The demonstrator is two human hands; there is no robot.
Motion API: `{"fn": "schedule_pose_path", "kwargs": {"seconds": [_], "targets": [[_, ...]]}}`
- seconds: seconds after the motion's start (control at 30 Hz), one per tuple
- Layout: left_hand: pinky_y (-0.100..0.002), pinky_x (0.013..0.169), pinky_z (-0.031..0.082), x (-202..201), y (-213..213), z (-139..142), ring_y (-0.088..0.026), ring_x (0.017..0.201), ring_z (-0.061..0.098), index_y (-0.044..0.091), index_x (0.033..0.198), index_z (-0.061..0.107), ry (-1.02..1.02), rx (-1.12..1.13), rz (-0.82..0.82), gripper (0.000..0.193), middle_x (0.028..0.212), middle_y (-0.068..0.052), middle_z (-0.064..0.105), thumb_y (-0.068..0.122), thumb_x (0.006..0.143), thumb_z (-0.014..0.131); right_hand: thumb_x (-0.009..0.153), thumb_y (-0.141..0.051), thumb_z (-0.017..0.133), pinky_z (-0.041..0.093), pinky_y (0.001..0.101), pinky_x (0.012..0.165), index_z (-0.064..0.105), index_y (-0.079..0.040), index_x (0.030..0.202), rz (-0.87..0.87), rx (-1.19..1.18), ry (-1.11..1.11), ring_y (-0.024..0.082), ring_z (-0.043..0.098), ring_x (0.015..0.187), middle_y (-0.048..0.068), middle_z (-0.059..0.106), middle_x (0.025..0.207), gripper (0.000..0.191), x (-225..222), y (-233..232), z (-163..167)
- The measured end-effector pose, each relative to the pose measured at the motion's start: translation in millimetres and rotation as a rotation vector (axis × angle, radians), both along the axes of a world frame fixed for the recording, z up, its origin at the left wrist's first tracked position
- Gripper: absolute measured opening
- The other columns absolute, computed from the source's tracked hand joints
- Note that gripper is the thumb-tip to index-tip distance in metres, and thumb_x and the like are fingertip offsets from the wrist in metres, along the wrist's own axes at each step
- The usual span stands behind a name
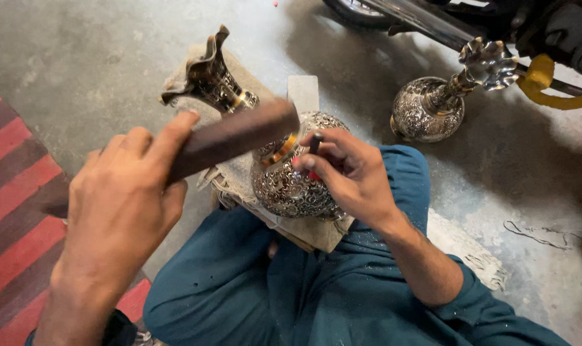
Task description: The person sits cross-legged on the floor with an ornate brass vase resting on a cloth pad on their lap. They hold a chisel against the vase's decorated surface and strike it with a wooden mallet, repositioning the chisel and rotating the vase to work different areas of the pattern.
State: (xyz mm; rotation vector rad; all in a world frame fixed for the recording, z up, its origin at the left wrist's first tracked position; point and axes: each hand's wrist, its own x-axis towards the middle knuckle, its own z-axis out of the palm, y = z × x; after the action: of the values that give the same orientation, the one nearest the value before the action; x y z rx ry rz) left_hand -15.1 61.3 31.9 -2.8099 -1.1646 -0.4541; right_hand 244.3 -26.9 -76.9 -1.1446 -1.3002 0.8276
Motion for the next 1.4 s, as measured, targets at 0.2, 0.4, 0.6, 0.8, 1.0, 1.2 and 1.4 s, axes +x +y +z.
{"fn": "schedule_pose_path", "kwargs": {"seconds": [0.2, 0.4, 0.6, 0.8, 1.0, 1.2, 1.4], "targets": [[-0.050, 0.074, 0.052, -1, -3, -8, -0.039, 0.088, 0.068, 0.021, 0.146, 0.049, -0.228, -0.306, 0.073, 0.076, 0.108, -0.016, 0.069, 0.007, 0.075, 0.073, 0.099, 0.002, 0.068, 0.059, 0.0222, 0.073, 0.062, 0.000, 0.128, -0.002, -0.065, -0.166, 0.007, 0.071, 0.086, 0.008, 0.079, 0.102, 0.030, 3, 3, 12], [-0.049, 0.069, 0.051, 7, -1, -11, -0.039, 0.078, 0.068, 0.021, 0.147, 0.046, -0.279, -0.298, 0.053, 0.078, 0.097, -0.019, 0.068, 0.003, 0.075, 0.073, 0.099, 0.001, 0.070, 0.060, 0.0226, 0.079, 0.064, 0.000, 0.127, -0.033, -0.031, -0.217, 0.010, 0.074, 0.097, 0.009, 0.079, 0.103, 0.028, -2, -1, 13], [-0.043, 0.066, 0.054, 17, 3, -3, -0.029, 0.070, 0.070, 0.016, 0.153, 0.035, -0.508, -0.566, 0.105, 0.081, 0.088, -0.016, 0.066, 0.003, 0.080, 0.067, 0.099, 0.000, 0.070, 0.061, 0.0230, 0.081, 0.064, -0.001, 0.128, -0.030, -0.001, -0.252, 0.009, 0.075, 0.099, 0.009, 0.079, 0.105, 0.029, -1, 0, 13], [-0.052, 0.079, 0.054, 10, 12, 0, -0.035, 0.087, 0.070, 0.017, 0.143, 0.049, -0.085, -0.103, -0.125, 0.072, 0.095, -0.013, 0.068, 0.006, 0.076, 0.072, 0.098, 0.000, 0.070, 0.058, 0.0214, 0.069, 0.066, -0.003, 0.127, -0.060, -0.036, -0.263, 0.007, 0.072, 0.089, 0.007, 0.080, 0.100, 0.029, -4, 0, 16], [-0.052, 0.081, 0.054, 10, 12, 5, -0.037, 0.089, 0.068, 0.017, 0.145, 0.051, 0.003, -0.004, -0.066, 0.069, 0.098, -0.016, 0.067, 0.002, 0.081, 0.072, 0.097, -0.001, 0.072, 0.053, 0.0193, 0.061, 0.067, -0.003, 0.125, -0.072, -0.048, -0.282, 0.003, 0.069, 0.079, 0.006, 0.080, 0.096, 0.028, -1, 1, 16], [-0.048, 0.074, 0.056, 13, 12, 7, -0.029, 0.082, 0.073, 0.021, 0.156, 0.037, -0.375, -0.607, 0.248, 0.081, 0.092, -0.015, 0.067, 0.008, 0.083, 0.071, 0.098, -0.002, 0.073, 0.057, 0.0194, 0.067, 0.066, -0.002, 0.124, -0.085, -0.020, -0.244, 0.004, 0.070, 0.084, 0.008, 0.080, 0.097, 0.028, -4, 0, 14], [-0.051, 0.072, 0.055, 11, 10, 8, -0.035, 0.076, 0.069, 0.021, 0.143, 0.042, 0.003, 0.127, -0.154, 0.076, 0.084, -0.013, 0.065, 0.003, 0.076, 0.074, 0.097, -0.001, 0.073, 0.058, 0.0193, 0.068, 0.065, -0.001, 0.125, -0.083, 0.012, -0.280, 0.004, 0.072, 0.087, 0.008, 0.080, 0.100, 0.029, -3, 0, 11]]}}
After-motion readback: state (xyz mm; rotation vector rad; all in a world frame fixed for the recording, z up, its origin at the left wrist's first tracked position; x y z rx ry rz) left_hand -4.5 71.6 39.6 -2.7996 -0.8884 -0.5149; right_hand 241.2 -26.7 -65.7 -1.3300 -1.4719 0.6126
